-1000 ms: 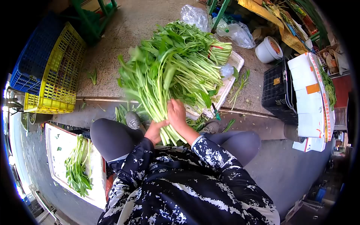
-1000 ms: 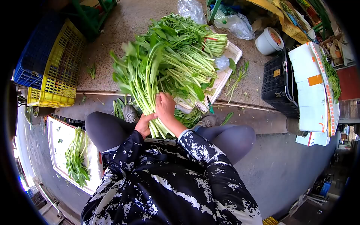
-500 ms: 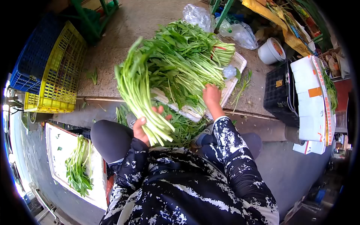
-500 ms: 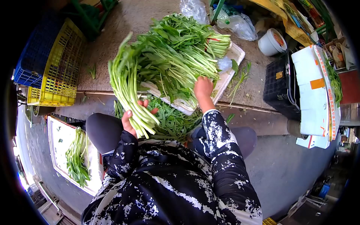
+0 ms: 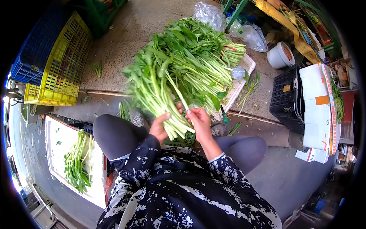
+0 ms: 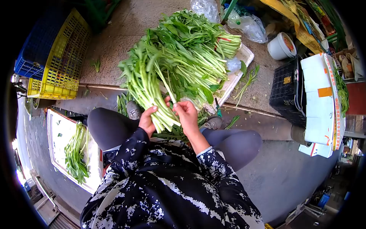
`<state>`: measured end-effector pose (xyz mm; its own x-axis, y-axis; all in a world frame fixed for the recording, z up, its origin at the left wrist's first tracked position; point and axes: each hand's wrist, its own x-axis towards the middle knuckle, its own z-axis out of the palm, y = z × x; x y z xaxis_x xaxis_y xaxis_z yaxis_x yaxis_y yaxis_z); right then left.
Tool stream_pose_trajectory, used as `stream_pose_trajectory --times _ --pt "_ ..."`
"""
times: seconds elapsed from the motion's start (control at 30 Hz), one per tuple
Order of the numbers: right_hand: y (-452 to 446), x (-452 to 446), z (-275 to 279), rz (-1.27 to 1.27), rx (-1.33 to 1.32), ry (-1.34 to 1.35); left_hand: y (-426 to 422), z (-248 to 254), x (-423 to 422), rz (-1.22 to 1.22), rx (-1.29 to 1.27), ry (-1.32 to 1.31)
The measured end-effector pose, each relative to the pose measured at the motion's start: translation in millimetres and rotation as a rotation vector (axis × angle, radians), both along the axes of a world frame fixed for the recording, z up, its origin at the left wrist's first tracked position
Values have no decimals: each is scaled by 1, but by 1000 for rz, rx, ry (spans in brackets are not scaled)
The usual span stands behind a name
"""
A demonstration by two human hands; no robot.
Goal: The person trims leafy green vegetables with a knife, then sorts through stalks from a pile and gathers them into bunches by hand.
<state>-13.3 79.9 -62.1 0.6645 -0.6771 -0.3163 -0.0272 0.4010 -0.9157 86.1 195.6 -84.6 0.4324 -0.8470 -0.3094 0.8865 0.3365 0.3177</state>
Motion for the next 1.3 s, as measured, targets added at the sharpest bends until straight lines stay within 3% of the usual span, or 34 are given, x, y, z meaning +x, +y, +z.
stream_pose_trajectory --times 0.07,0.23,0.33,0.4,0.43,0.5,0.53,0.6,0.8,0.97,1.07,1.13,1.23,1.3 --pt "7 -5 -8 33 -44 49 4 -16 -2 -38 25 72" --pt "2 -7 -5 157 -169 160 2 -2 -4 -91 -73 41" --pt "-6 0 4 290 -401 226 5 -7 -3 -89 -92 10" --pt "-15 12 32 410 -1040 594 6 -6 -3 -69 -37 47" --pt "-19 21 27 410 -1039 594 7 -5 -4 -70 -37 48" --pt "-23 43 11 247 -668 354 8 -3 -6 -70 16 27" --pt "-25 52 15 241 -669 355 8 -7 -5 -75 2 29" --pt "-28 68 24 457 -588 591 7 -10 -6 -87 -7 14" --pt "-34 77 19 554 -787 748 12 -14 -4 -103 45 -36" --pt "-30 39 26 641 -708 724 13 -24 1 -23 209 -94" --pt "-47 2 15 781 -579 714 10 -6 6 -64 68 -15" --pt "-64 -15 11 1311 -784 816 9 1 8 -57 47 -10" --pt "-98 -3 21 1089 -687 1134 6 8 9 -19 -57 0" --pt "-124 20 5 572 -790 960 6 14 10 20 -70 9"
